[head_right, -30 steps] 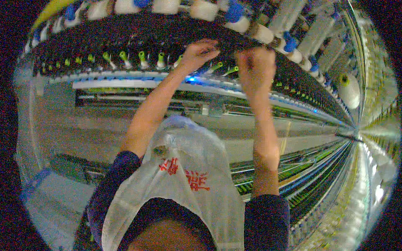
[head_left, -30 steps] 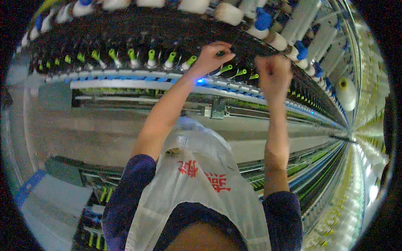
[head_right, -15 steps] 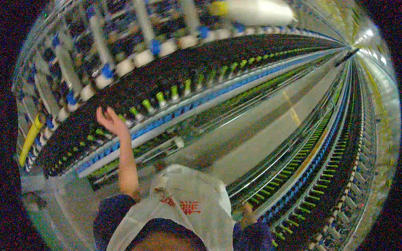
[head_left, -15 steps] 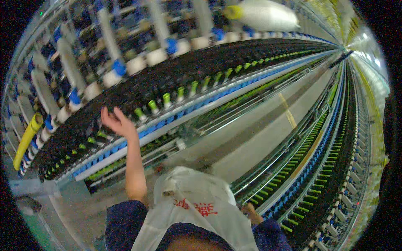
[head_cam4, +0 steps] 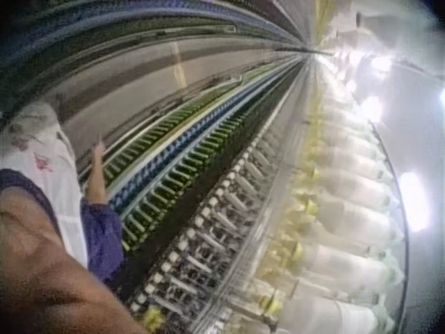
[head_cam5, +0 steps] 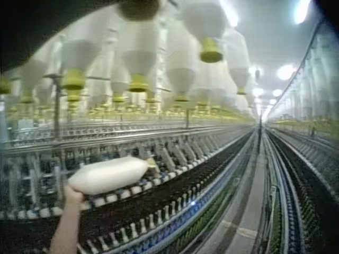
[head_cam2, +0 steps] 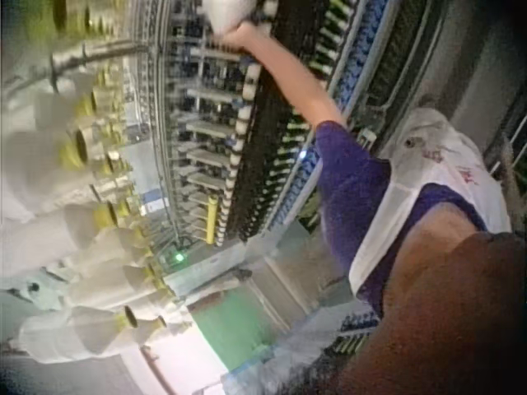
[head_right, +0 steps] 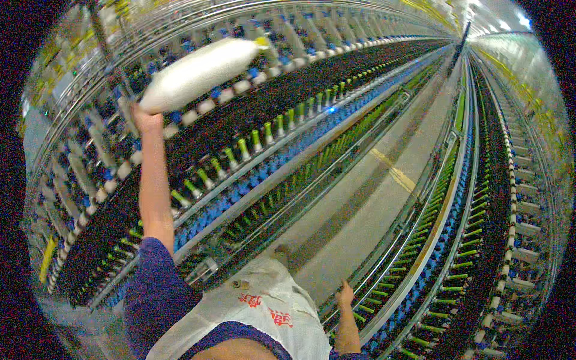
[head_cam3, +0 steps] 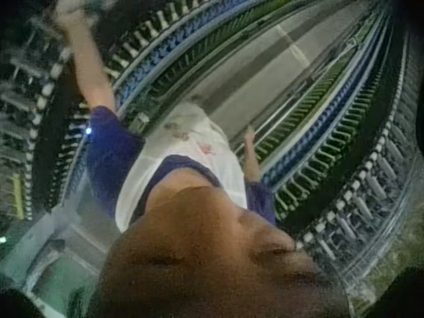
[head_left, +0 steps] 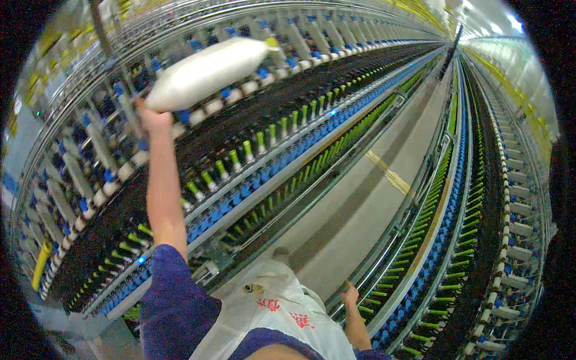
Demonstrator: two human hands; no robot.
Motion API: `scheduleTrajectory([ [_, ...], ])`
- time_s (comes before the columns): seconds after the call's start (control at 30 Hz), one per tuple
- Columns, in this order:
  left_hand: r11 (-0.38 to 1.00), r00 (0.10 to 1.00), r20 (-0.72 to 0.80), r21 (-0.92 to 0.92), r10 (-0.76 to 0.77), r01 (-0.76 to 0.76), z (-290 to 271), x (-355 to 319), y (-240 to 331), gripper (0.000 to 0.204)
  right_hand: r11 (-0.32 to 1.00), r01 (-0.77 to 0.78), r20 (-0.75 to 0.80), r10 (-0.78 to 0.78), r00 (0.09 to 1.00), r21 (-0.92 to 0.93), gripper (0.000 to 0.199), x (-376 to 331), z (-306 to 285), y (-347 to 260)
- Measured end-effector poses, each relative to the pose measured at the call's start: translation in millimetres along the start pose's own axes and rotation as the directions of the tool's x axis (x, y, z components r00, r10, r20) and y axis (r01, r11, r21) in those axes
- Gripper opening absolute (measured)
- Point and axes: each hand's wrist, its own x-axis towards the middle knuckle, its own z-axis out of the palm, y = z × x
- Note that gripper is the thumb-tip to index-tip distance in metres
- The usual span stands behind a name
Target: The person threads white yarn through a textile machine, replacing empty yellow bobbins with full ones and guiding the thread through multiple guides and rollers. The person also removes and carries away several empty yellow bobbins and continues threading additional spindles along the machine.
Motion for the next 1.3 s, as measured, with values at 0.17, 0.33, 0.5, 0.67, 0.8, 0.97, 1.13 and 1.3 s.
scheduleTrajectory([
  [0.17, 0.917, 0.95, 0.032, 0.253, 0.31, -0.308, 73.0, -38.6, 1.3, 0.037, 0.915, 0.401, -0.125, -0.402, 0.907, -0.03, 0.073, 111.4, -94.5, -99.2],
  [0.33, 0.735, 0.665, 0.66, 0.247, 0.349, -0.632, 148.1, -139.3, -17.8, 0.042, 0.629, 0.749, -0.568, -0.701, 0.43, -0.209, 0.082, 203.0, -257.2, -270.9],
  [0.5, 0.843, 0.487, 0.854, 0.119, 0.182, -0.524, 227.7, -198.3, -127.8, 0.039, 0.276, 0.92, -0.517, -0.85, 0.098, -0.279, 0.076, 228.3, -368.4, -393.4],
  [0.67, 0.945, 0.512, 0.823, 0.321, -0.245, -0.065, 293.5, -217.8, -273.9, 0.031, 0.364, 0.922, -0.295, -0.874, 0.387, 0.131, 0.056, 319.0, -387.2, -360.5],
  [0.8, 0.874, 0.38, 0.803, 0.485, -0.458, 0.028, 349.7, -216.9, -394.7, 0.029, 0.235, 0.899, -0.403, -0.832, 0.382, 0.368, 0.064, 400.2, -396.3, -305.5],
  [0.97, 0.843, 0.254, 0.804, 0.52, -0.537, 0.138, 380.5, -185.2, -538.9, 0.069, 0.22, 0.902, -0.499, -0.772, 0.393, 0.371, 0.069, 495.8, -463.3, -311.6],
  [1.13, -0.063, 0.374, 0.804, 0.391, -0.463, -0.918, 324.3, -92.8, -621.5, 0.017, 0.371, 0.817, -0.5, -0.653, 0.568, 0.442, 0.071, 582.7, -511.5, -331.2],
  [1.3, -0.848, 0.375, 0.836, -0.184, -0.401, -0.497, 313.0, 83.0, -672.6, 0.02, 0.558, 0.635, -0.38, -0.512, 0.77, 0.535, 0.073, 645.0, -527.2, -361.2],
])
